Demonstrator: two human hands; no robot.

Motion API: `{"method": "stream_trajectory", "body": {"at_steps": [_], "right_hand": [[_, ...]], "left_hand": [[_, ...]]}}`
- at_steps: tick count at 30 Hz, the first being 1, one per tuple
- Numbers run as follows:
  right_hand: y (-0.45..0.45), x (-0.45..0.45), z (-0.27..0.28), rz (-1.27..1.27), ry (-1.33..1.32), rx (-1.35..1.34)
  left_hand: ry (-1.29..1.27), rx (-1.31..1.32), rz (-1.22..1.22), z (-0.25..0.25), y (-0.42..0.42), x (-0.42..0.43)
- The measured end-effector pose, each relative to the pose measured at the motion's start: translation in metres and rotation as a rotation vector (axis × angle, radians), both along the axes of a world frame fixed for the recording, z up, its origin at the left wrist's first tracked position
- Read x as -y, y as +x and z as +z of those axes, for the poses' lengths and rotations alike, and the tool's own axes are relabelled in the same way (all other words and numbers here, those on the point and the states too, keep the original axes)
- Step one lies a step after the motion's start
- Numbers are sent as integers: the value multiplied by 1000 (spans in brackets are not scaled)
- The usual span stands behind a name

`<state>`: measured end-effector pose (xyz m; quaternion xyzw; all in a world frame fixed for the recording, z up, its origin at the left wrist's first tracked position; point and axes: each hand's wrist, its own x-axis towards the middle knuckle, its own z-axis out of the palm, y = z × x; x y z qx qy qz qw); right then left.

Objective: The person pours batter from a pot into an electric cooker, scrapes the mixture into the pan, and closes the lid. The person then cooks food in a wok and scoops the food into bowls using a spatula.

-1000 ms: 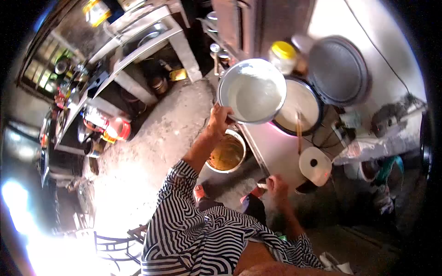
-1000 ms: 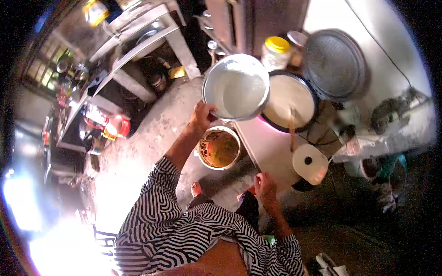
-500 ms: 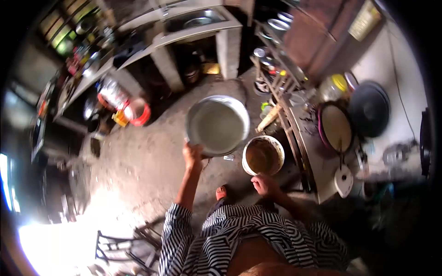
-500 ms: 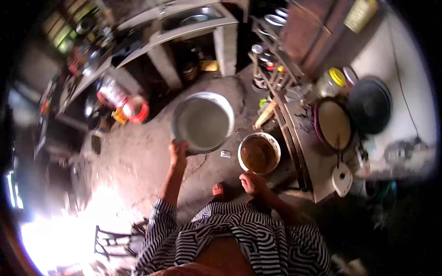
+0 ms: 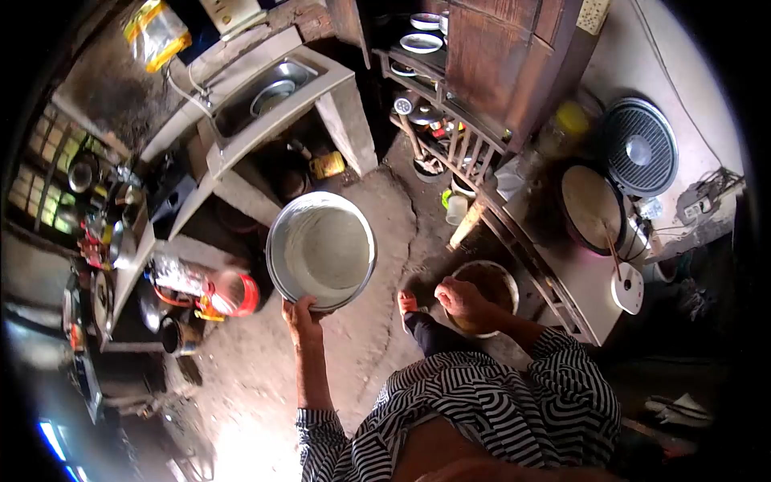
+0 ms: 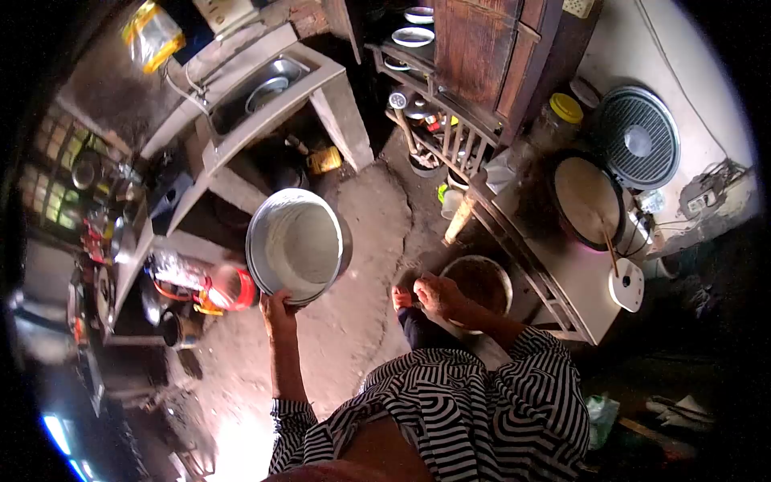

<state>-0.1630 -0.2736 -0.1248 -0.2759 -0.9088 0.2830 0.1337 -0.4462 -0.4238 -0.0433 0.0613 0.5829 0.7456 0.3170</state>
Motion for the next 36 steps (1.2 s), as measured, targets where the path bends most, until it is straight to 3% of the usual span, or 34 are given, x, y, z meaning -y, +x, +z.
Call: {"method": "stream_trajectory", "body": {"at_steps": [3, 7, 12, 14, 15, 18, 20, 21, 22, 24, 26, 27, 29, 30, 33, 35, 36], "right_hand": [[-31, -40, -12, 52, -15, -135], [-73, -79, -17, -56, -97, -85], [-135, -140, -17, -4, -72, -5], [-157, -164, -18, -24, -42, 26], [-168, -178, -17, -32, -5, 38], [-200, -217, -16, -101, -37, 163], [-220, -239, -15, -161, -61, 225], [-226, -253, -15, -157, -35, 213], [-233, -260, -12, -152, -15, 201], [-251, -274, -10, -240, -84, 267], [-268, -291, -16, -334, -158, 353], [-275, -299, -14, -358, -172, 360], [-291, -323, -12, -433, -255, 278], [-296, -339, -18, -476, -303, 218], [-314, -396, -7, -580, -170, 35], [-323, -451, 3, -752, -129, -26], [-326, -480, 21, -804, -184, -70]], "left_hand": [[-28, 4, -7, 0, -39, -30], [-26, -15, 72, 5, -84, -53], [-101, 20, 221, 28, -150, -101], [-51, -88, 210, 36, -180, -123], [-41, -2, 172, 44, -199, -138], [-106, -319, 78, 16, -267, -164], [-66, -822, 38, 8, -299, -192], [-54, -348, 71, 22, -319, -214], [-165, -770, 31, 9, -344, -224], [-190, -800, -2, 1, -385, -249], [-239, -1438, -71, 3, -409, -272], [-338, -1532, -116, 7, -423, -282], [-224, -1544, -118, 12, -438, -313], [-331, -1562, -100, 15, -440, -325], [-196, -1605, -122, 7, -466, -363], [-391, -1552, -186, 5, -469, -378], [-372, -1571, -171, 9, -468, -390]]}}
